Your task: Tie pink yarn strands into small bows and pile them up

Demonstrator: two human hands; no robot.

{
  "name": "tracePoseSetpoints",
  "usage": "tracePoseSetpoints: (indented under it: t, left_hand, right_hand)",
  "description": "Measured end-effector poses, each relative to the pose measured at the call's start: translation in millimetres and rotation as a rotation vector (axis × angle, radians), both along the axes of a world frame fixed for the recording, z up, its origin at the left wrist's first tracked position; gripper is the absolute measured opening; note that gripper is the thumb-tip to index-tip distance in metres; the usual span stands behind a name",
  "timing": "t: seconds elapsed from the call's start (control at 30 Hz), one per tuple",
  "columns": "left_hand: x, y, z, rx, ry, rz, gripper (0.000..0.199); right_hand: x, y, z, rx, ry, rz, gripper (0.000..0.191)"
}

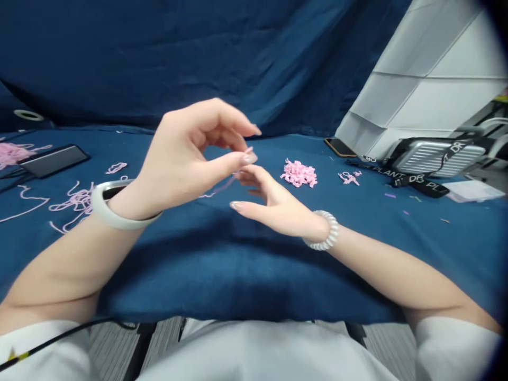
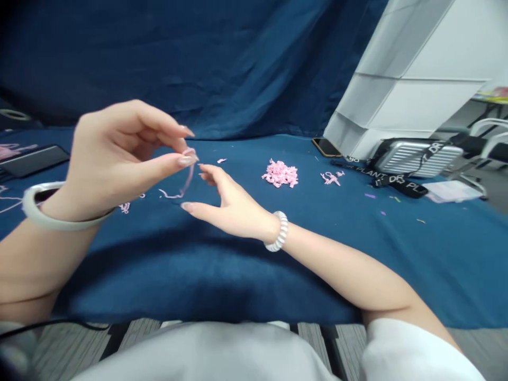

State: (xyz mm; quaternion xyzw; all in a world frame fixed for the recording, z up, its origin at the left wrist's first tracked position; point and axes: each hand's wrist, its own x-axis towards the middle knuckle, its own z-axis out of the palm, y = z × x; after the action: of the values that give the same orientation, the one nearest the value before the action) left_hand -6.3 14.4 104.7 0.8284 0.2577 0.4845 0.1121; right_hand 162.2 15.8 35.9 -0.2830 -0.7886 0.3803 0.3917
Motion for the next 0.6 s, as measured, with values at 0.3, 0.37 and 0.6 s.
tracePoseSetpoints:
  t: [0.3,0.37,0.6]
  left_hand:
    - [5,32,-10.5,-0.110,-0.435,-0.175,0.015]
    - [1,34,-5.3,-0.262,-0.592,-0.255,0.009]
    - [-9,0,24.5,-0.672,-0.720,-0.290,0.021]
  right_hand:
    - [22,12,15.1,-0.210,0.236,0.183,0.032]
    - [35,11,22.1,-0.279,0.163,0.177,0.034]
    - [68,2,20.6,-0.345,-0.286,0.224,0.039]
